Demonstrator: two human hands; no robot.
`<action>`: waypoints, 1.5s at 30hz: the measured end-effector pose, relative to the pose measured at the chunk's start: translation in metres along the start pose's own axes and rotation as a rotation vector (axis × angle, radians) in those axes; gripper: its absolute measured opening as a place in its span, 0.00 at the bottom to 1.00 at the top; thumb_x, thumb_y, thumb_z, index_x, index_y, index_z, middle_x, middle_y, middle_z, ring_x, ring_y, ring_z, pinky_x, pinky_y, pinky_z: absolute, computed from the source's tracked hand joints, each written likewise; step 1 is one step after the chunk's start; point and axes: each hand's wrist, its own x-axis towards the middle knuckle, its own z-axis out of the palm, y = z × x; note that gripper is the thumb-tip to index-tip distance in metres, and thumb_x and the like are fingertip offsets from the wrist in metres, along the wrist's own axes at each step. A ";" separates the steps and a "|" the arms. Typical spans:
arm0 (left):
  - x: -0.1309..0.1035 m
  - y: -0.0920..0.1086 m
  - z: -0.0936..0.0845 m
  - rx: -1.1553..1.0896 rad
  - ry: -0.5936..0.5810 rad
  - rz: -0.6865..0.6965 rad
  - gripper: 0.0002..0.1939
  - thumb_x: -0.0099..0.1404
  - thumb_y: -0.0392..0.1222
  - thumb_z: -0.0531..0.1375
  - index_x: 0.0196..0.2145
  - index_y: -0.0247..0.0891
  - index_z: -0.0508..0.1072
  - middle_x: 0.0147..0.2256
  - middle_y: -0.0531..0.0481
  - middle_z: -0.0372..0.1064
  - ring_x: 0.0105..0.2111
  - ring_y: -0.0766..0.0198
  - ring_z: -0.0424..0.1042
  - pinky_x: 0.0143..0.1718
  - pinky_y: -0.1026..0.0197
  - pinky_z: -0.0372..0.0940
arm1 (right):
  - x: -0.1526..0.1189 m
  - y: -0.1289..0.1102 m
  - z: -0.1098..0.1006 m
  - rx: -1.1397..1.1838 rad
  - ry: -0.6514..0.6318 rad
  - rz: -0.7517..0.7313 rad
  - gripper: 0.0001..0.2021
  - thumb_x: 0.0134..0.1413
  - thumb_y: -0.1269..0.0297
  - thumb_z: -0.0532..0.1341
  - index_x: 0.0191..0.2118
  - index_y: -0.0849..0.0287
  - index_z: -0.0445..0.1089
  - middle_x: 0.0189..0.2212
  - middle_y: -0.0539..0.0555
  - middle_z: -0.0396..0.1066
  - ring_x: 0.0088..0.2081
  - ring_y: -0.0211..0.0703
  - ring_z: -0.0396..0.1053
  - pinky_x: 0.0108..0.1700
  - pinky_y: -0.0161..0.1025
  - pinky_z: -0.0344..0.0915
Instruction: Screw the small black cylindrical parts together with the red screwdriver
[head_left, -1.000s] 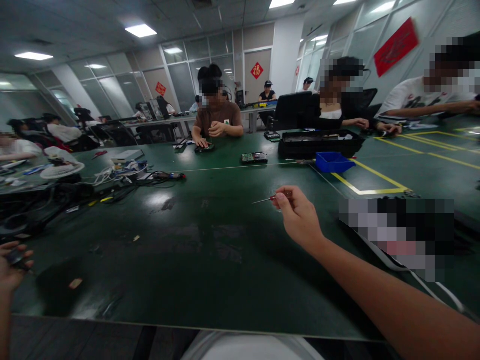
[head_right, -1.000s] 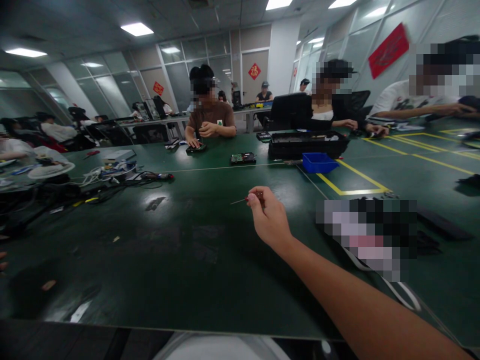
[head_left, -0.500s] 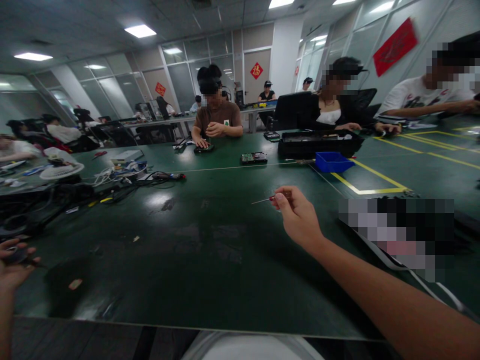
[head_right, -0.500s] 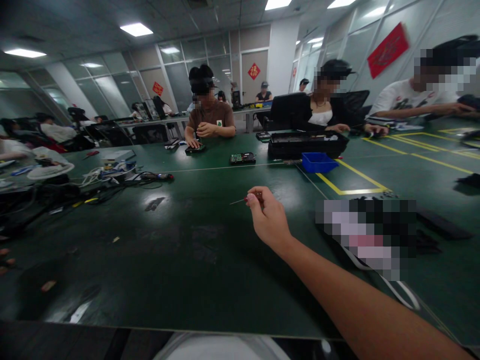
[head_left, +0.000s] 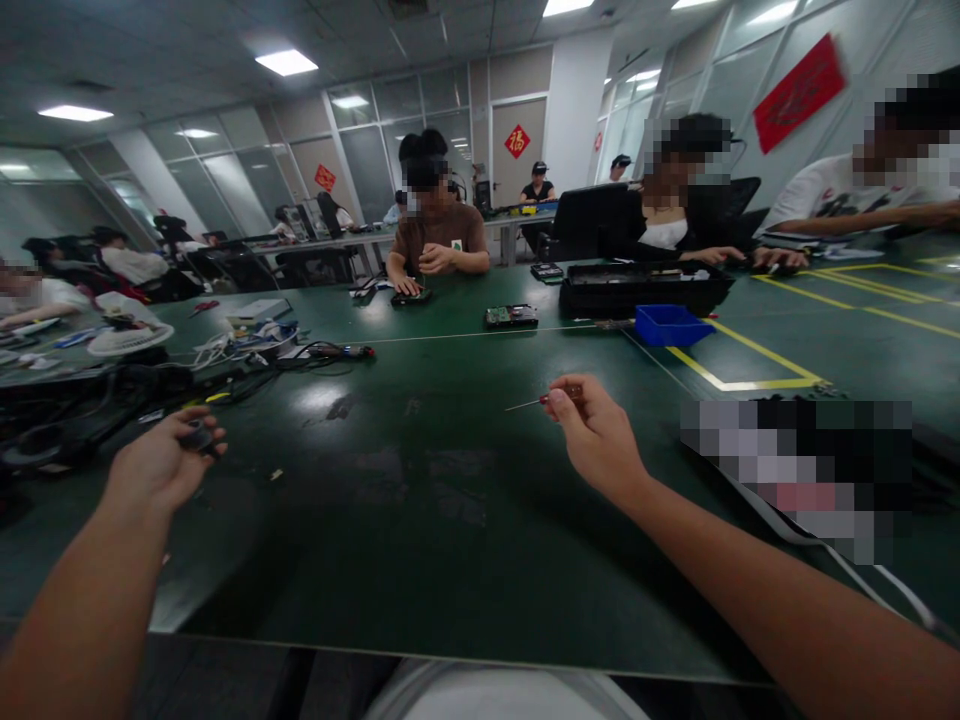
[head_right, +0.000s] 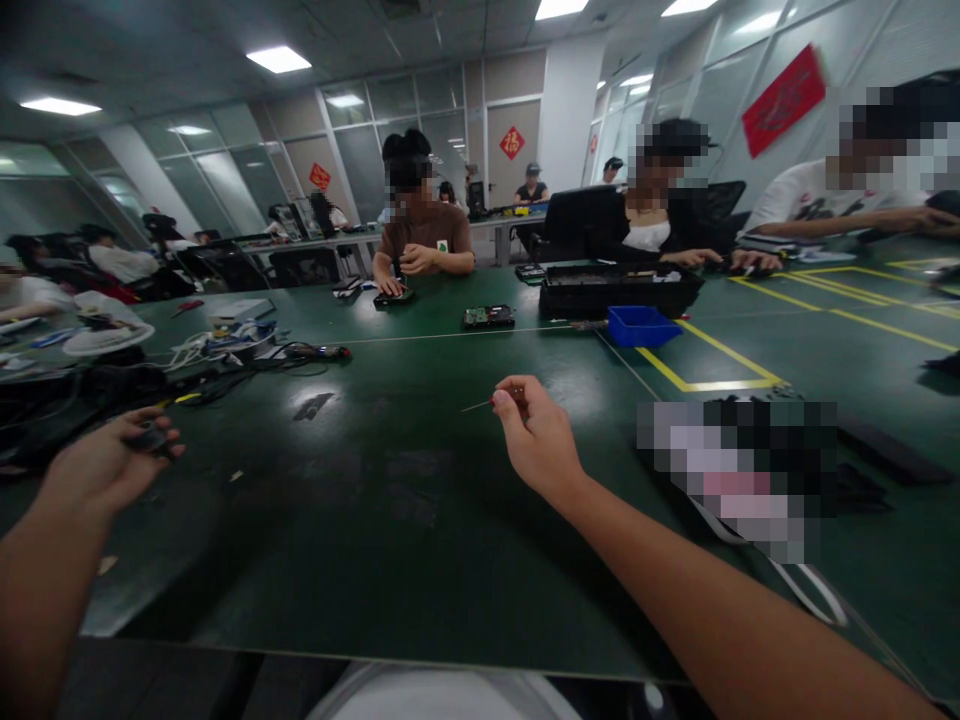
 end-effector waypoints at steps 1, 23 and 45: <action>-0.006 -0.001 0.015 -0.060 -0.063 -0.032 0.12 0.54 0.23 0.50 0.33 0.34 0.67 0.25 0.55 0.65 0.27 0.68 0.65 0.32 0.64 0.64 | 0.000 0.000 0.000 -0.003 -0.006 0.003 0.14 0.66 0.51 0.55 0.45 0.55 0.69 0.36 0.56 0.76 0.38 0.48 0.75 0.40 0.47 0.70; -0.164 -0.057 0.232 0.378 -1.014 0.517 0.13 0.65 0.34 0.48 0.44 0.38 0.67 0.36 0.48 0.68 0.37 0.61 0.67 0.42 0.57 0.61 | -0.001 -0.012 -0.001 -0.201 -0.149 -0.033 0.16 0.63 0.50 0.58 0.30 0.55 0.72 0.23 0.49 0.74 0.24 0.41 0.68 0.27 0.39 0.59; -0.153 -0.068 0.217 0.345 -0.996 0.668 0.20 0.62 0.30 0.63 0.51 0.41 0.74 0.51 0.47 0.72 0.53 0.56 0.70 0.59 0.51 0.61 | -0.005 -0.003 0.004 0.109 -0.070 0.004 0.11 0.64 0.55 0.58 0.45 0.56 0.70 0.36 0.56 0.79 0.39 0.48 0.78 0.43 0.48 0.73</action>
